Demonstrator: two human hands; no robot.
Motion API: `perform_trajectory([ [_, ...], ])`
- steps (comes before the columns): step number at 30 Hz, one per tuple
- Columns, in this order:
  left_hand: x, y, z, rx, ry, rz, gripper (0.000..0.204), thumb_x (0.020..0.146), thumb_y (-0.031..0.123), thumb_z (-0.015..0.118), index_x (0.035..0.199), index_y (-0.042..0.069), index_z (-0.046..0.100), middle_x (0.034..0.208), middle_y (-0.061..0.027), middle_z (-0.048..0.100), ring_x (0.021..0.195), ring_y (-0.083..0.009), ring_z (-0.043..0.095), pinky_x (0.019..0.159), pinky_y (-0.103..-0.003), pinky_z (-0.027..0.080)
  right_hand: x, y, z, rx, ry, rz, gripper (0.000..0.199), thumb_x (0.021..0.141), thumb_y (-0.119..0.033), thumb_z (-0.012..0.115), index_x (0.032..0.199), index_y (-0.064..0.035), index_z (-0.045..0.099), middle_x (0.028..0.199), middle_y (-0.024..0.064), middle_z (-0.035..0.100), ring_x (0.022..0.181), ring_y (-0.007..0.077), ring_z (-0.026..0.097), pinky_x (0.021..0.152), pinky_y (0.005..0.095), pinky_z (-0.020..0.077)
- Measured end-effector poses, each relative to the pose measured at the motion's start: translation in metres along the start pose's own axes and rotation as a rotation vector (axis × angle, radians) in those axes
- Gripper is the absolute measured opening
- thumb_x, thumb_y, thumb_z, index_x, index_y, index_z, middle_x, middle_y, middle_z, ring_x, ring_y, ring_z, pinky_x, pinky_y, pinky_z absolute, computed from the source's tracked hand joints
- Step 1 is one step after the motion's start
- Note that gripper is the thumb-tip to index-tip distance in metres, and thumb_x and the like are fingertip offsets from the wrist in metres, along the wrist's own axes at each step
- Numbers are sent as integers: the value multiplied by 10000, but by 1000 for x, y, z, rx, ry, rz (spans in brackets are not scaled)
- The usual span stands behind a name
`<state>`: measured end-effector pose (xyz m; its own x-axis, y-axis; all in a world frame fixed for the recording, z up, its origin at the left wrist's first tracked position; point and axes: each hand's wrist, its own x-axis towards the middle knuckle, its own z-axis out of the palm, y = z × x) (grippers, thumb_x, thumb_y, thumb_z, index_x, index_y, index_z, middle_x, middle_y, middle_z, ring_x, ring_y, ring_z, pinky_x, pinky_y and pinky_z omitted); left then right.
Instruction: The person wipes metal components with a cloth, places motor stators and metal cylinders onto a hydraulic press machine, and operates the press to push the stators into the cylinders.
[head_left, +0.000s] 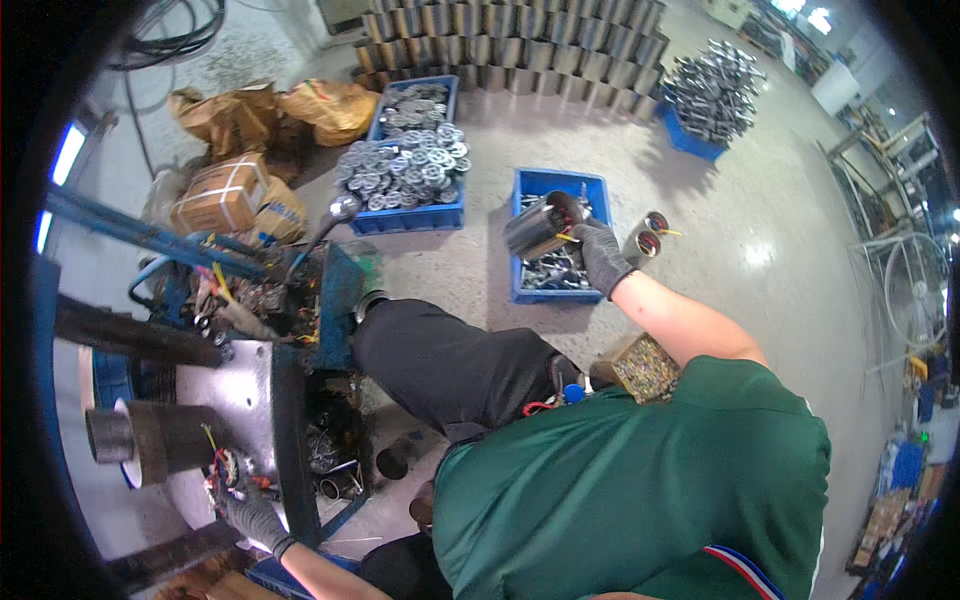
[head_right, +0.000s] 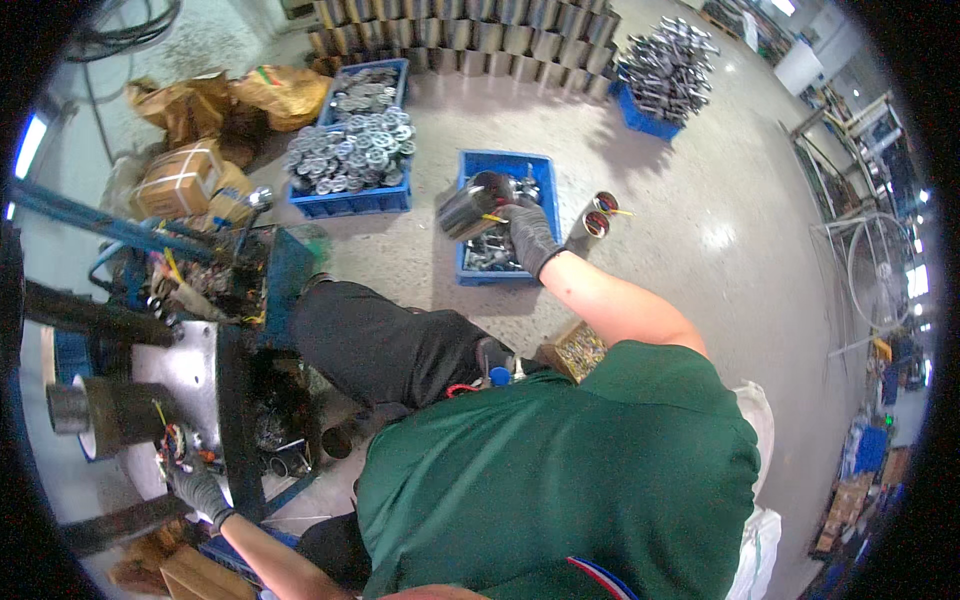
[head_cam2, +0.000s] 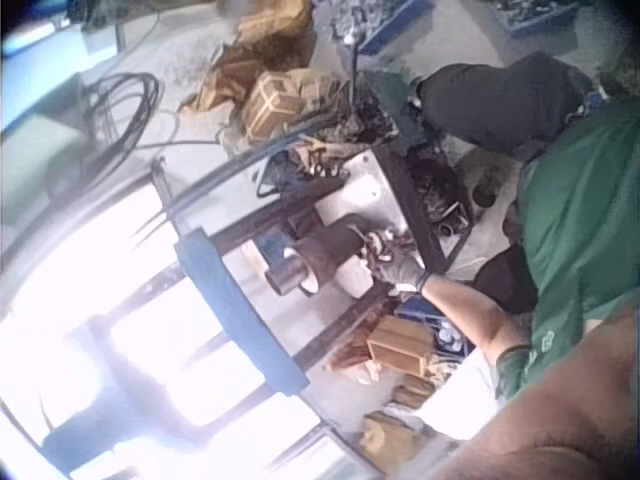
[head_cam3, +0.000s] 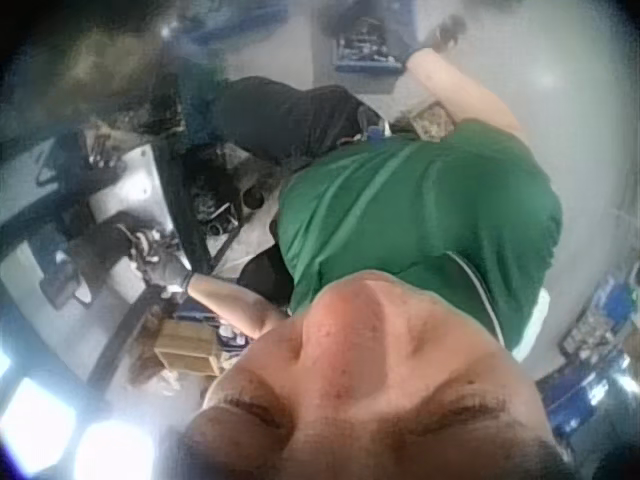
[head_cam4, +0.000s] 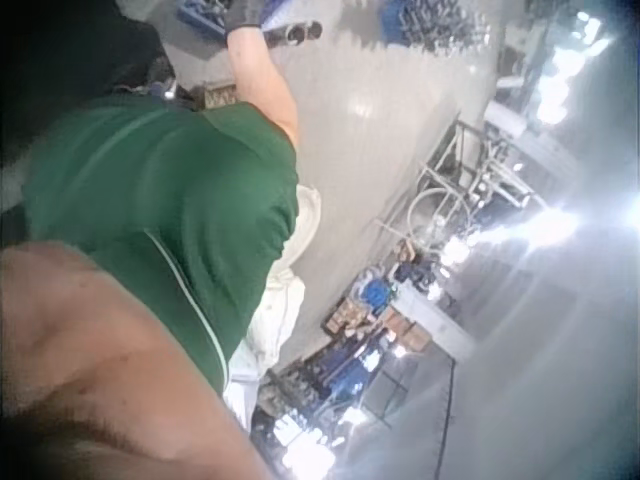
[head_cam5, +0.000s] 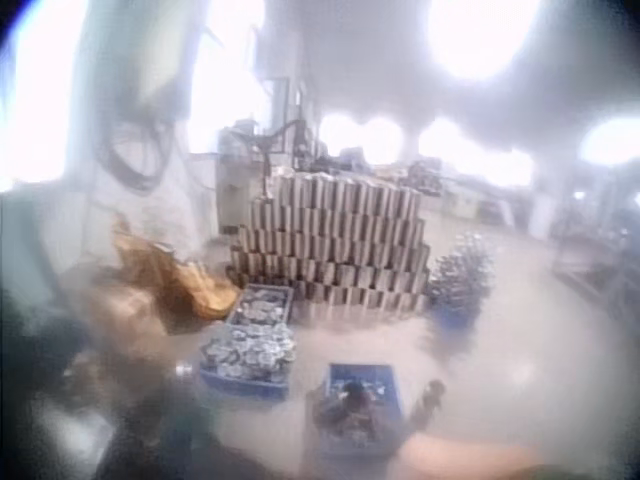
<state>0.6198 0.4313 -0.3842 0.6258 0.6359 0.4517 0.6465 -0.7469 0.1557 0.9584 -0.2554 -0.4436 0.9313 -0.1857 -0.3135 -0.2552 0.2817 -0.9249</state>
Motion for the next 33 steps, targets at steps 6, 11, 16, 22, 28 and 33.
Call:
perform_trajectory([
  [6, 21, -12, -7, 177, -298, -54, 626, 923, 343, 740, 1474, 105, 561, 1429, -158, 637, 1288, -343, 616, 1084, -432, 478, 81, 67, -137, 168, 877, -283, 377, 843, -119, 659, 1206, -16, 641, 1053, 167, 710, 832, 264, 700, 757, 381, 554],
  [11, 29, -21, 1, 69, -288, -11, 599, 901, 304, 786, 1433, 93, 610, 1369, -124, 684, 1201, -274, 668, 1033, -394, 513, 97, 106, -226, -155, 1262, 63, 416, 909, -213, 660, 1252, 21, 636, 1154, 273, 716, 1014, 359, 715, 866, 435, 549],
  [16, 43, -20, 6, -145, -378, -32, 510, 877, 182, 810, 1346, 38, 670, 1289, -198, 700, 1134, -302, 683, 979, -410, 535, 131, 203, -326, -828, 824, 502, 358, 974, -249, 575, 1188, 1, 718, 1153, 243, 741, 1065, 356, 723, 886, 441, 554],
  [22, 39, -14, 11, -115, -235, -21, 493, 886, 230, 809, 1314, 17, 689, 1146, -136, 739, 999, -222, 699, 833, -382, 579, 181, 292, -373, -258, 1068, 479, 388, 995, -305, 541, 1094, -7, 769, 1137, 207, 759, 1036, 323, 739, 878, 432, 572],
  [28, 21, 16, -14, -673, -264, -135, 410, 980, -50, 582, 1389, -41, 614, 1228, -125, 702, 1059, -215, 671, 1018, -349, 523, 169, 265, -366, -1584, 270, 438, 578, 930, -578, 561, 1144, -87, 777, 1172, 223, 746, 1088, 307, 734, 920, 464, 567],
  [33, -15, 62, -68, -906, -136, -201, 321, 932, 26, 731, 1245, 11, 660, 1209, -65, 683, 1101, -178, 617, 972, -338, 502, 137, 213, -277, -954, 609, 2, 535, 983, -512, 542, 1212, -75, 748, 1264, 177, 726, 1162, 322, 692, 944, 452, 545],
])
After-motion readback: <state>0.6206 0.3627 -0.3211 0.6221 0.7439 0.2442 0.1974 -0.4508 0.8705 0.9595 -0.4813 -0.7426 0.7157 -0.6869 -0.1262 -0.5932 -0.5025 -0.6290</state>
